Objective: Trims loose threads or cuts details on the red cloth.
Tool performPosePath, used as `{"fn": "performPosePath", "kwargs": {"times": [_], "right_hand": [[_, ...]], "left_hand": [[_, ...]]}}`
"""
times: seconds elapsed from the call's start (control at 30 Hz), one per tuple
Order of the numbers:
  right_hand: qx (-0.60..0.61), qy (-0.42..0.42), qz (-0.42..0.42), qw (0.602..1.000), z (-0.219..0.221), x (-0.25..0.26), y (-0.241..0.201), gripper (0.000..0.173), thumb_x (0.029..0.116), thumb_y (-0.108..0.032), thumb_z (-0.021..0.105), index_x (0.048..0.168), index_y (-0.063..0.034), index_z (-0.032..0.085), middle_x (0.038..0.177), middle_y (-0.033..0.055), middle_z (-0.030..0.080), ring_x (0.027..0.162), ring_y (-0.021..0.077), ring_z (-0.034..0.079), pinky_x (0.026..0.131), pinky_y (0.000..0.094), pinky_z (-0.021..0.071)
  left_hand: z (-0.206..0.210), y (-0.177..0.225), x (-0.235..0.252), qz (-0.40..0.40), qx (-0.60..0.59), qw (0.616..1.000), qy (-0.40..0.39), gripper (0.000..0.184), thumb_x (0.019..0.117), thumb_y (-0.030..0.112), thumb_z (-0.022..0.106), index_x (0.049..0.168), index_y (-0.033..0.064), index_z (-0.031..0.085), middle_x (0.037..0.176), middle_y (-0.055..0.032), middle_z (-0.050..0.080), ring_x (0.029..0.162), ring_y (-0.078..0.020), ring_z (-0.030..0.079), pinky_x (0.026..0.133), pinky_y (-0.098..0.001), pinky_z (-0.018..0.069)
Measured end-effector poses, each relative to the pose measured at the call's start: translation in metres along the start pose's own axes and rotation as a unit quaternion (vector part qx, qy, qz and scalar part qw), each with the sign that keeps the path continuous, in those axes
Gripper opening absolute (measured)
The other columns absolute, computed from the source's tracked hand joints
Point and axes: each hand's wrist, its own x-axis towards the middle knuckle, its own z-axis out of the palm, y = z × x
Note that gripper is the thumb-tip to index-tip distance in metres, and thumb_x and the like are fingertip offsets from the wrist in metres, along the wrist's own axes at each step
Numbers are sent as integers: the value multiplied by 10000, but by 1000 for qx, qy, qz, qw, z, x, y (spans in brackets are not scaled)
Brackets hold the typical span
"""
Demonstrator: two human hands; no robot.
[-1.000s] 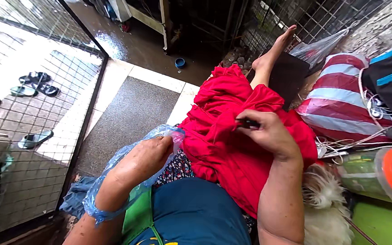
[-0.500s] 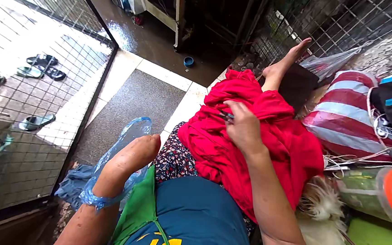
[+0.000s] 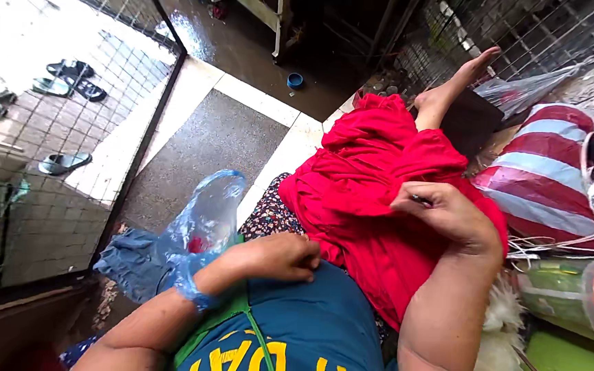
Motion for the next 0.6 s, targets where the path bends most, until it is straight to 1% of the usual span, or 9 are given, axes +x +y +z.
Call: {"fn": "performPosePath", "kwargs": {"times": [0.1, 0.13, 0.2, 0.23, 0.3, 0.37, 0.4, 0.5, 0.6], "right_hand": [[-12, 7, 50, 999, 6, 0, -6, 173, 937, -218, 662, 790, -126, 678, 712, -117, 622, 642, -75, 541, 611, 143, 455], [-31, -3, 56, 998, 9, 2, -9, 89, 908, -180, 705, 865, -103, 707, 759, -79, 652, 671, -33, 571, 640, 190, 486], [-79, -20, 66, 994, 18, 3, -11, 186, 829, -171, 797, 987, -85, 752, 839, 7, 700, 739, 100, 638, 689, 363, 545], [-101, -28, 83, 991, 22, 3, -16, 213, 812, -167, 827, 995, -73, 772, 874, 60, 720, 784, 182, 665, 721, 463, 543], [-118, -46, 149, 981, 27, 4, -37, 141, 839, -126, 819, 936, -32, 779, 916, 144, 714, 877, 291, 671, 799, 543, 497], [-116, -34, 152, 981, 27, 1, -44, 101, 846, -90, 795, 849, 2, 752, 881, 158, 690, 860, 288, 656, 786, 505, 491], [-111, -26, 141, 983, 26, -1, -43, 103, 849, -79, 792, 844, 11, 741, 870, 154, 681, 838, 268, 645, 779, 481, 492], [-123, 0, 53, 991, 28, -6, -24, 103, 812, -87, 802, 816, -26, 720, 799, 94, 659, 752, 218, 631, 690, 446, 497], [-110, 7, 51, 993, 29, -9, -27, 100, 815, -70, 786, 875, -11, 732, 847, 109, 675, 782, 229, 633, 717, 453, 497]], "left_hand": [[34, 2, 14, 35, 1, 985, 166, 188, 998, 119, 604, 1005, -58, 664, 938, -208, 682, 888, -323, 688, 822, -469, 559], [39, 3, 19, 58, -9, 974, 218, 184, 1002, 117, 595, 994, -52, 668, 913, -191, 683, 859, -280, 685, 806, -413, 563], [38, 8, 26, 73, -3, 947, 312, 178, 999, 127, 600, 987, -32, 678, 876, -152, 679, 805, -215, 672, 756, -341, 563], [34, 10, 29, 54, 8, 936, 349, 176, 990, 126, 613, 985, -34, 688, 867, -143, 679, 788, -204, 669, 737, -334, 564], [17, 19, 27, -52, 9, 926, 374, 188, 963, 70, 644, 1041, -93, 693, 922, -199, 694, 830, -256, 683, 792, -389, 569], [3, 10, 23, -109, 8, 915, 389, 218, 988, 33, 604, 1146, -112, 639, 1026, -227, 684, 874, -269, 679, 829, -413, 568], [3, -7, 22, -85, 36, 903, 419, 205, 989, 69, 585, 1129, -66, 652, 1030, -181, 684, 848, -217, 677, 791, -369, 580], [4, -20, 22, -51, -2, 894, 445, 172, 997, 73, 579, 1078, -28, 693, 1008, -145, 654, 791, -152, 631, 727, -295, 554], [8, -21, 22, -45, 3, 906, 422, 175, 976, 69, 598, 1069, -17, 720, 1024, -153, 667, 800, -164, 645, 717, -298, 558]]}}
